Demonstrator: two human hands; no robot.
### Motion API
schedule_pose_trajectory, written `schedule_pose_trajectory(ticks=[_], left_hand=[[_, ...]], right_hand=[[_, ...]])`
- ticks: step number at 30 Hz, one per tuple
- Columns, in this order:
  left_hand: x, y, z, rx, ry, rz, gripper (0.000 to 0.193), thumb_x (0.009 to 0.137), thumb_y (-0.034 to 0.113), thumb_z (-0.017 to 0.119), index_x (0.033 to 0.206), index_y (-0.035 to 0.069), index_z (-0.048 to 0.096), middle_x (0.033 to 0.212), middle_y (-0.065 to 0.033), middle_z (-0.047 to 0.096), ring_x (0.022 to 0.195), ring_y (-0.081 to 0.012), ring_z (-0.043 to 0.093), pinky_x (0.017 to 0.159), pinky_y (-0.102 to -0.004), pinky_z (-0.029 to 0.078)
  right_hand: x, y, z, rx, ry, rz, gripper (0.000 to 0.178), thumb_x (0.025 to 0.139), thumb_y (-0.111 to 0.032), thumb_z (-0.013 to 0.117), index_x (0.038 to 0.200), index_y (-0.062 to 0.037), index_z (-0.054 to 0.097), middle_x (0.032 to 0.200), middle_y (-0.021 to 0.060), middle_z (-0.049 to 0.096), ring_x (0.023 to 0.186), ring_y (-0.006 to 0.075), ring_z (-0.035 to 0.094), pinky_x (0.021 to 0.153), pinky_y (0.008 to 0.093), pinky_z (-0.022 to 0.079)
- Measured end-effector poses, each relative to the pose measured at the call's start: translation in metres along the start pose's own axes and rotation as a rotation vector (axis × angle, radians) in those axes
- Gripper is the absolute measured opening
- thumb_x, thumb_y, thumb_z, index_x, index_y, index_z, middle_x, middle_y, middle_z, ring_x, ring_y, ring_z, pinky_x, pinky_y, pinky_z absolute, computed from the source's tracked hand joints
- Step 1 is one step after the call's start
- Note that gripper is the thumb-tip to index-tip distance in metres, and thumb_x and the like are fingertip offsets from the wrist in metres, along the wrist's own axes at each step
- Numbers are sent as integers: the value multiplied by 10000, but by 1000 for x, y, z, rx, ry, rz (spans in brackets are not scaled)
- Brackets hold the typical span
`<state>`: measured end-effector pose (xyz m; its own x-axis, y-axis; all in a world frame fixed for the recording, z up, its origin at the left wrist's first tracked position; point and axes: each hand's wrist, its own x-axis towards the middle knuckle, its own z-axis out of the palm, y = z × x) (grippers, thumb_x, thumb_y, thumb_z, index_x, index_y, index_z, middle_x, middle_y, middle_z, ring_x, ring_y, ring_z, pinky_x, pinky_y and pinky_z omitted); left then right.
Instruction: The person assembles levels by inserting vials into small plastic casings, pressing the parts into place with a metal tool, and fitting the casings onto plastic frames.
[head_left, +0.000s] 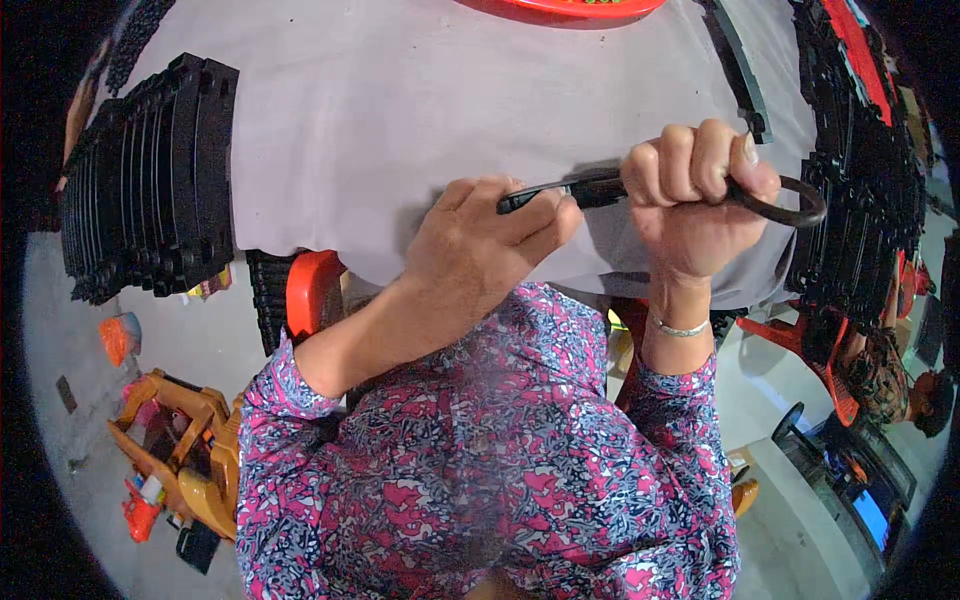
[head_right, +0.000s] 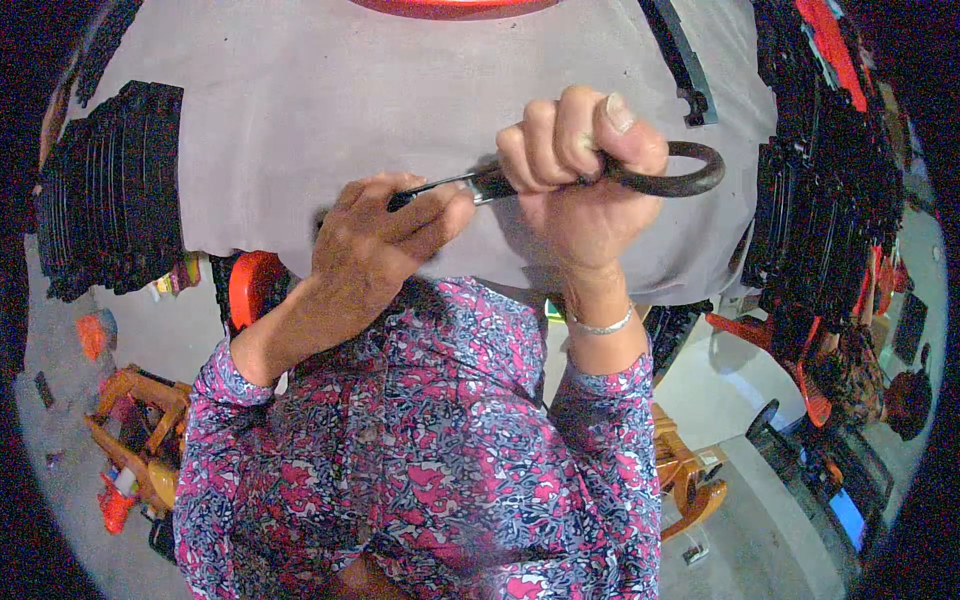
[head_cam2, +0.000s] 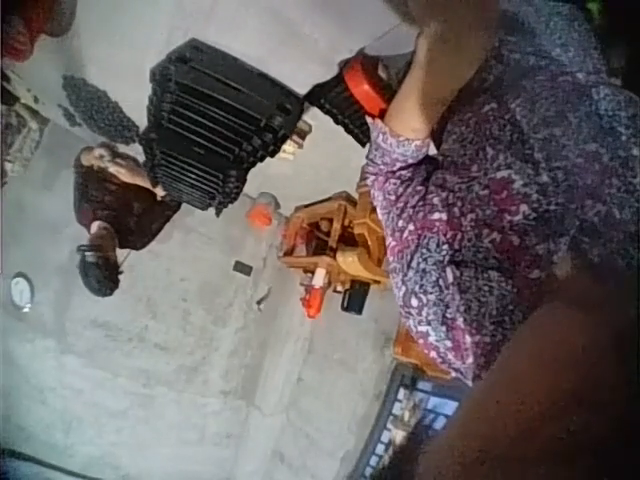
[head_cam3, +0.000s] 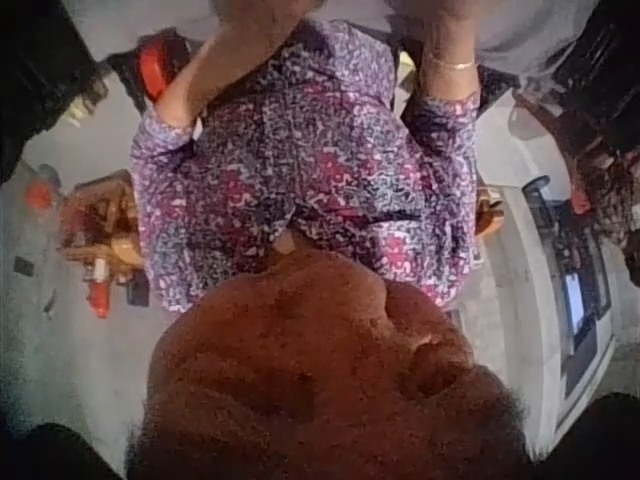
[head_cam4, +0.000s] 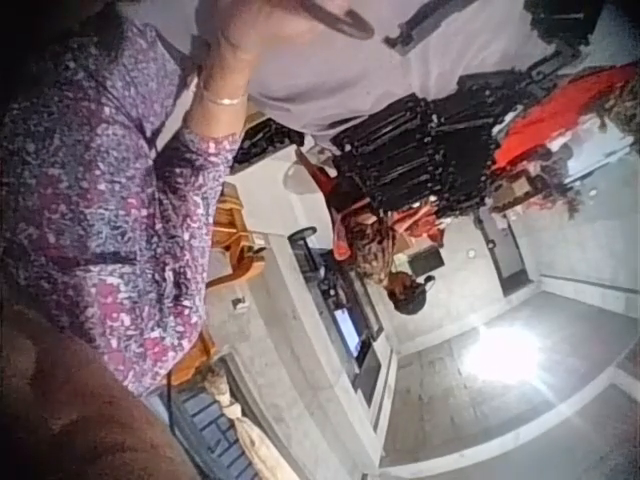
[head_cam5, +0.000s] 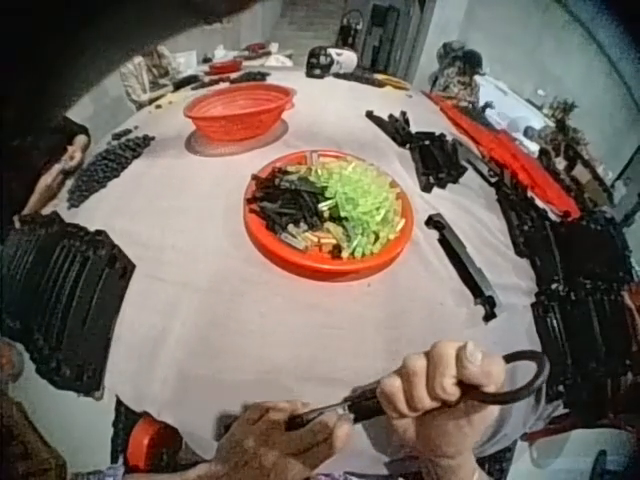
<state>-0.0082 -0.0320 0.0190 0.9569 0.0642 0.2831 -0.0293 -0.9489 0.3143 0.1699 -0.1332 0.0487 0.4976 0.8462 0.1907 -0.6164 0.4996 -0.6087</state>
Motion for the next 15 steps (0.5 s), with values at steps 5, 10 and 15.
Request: schedule_pose_trajectory(ticks=[5,10,15], left_hand=[[0,0,-2,-8,-5,3,453,775,173,616,1228,163,614,1258,28,595,1112,-241,540,929,-392,462],[1,0,-2,2,-18,3,427,785,171,603,1211,147,622,1235,16,605,1098,-245,546,925,-395,463],[1,0,-2,-15,-29,-2,409,792,157,597,1200,142,625,1219,9,611,1079,-250,553,927,-398,462]], right_hand=[[-2,7,0,-35,79,-56,457,966,-362,441,578,-144,336,517,-61,226,467,90,188,450,286,191],[0,5,-4,-61,13,-10,448,960,-367,444,583,-143,350,517,-62,227,469,89,184,451,279,189],[1,6,-10,-28,-9,1,438,948,-381,441,588,-151,345,516,-57,236,468,88,156,442,279,173]])
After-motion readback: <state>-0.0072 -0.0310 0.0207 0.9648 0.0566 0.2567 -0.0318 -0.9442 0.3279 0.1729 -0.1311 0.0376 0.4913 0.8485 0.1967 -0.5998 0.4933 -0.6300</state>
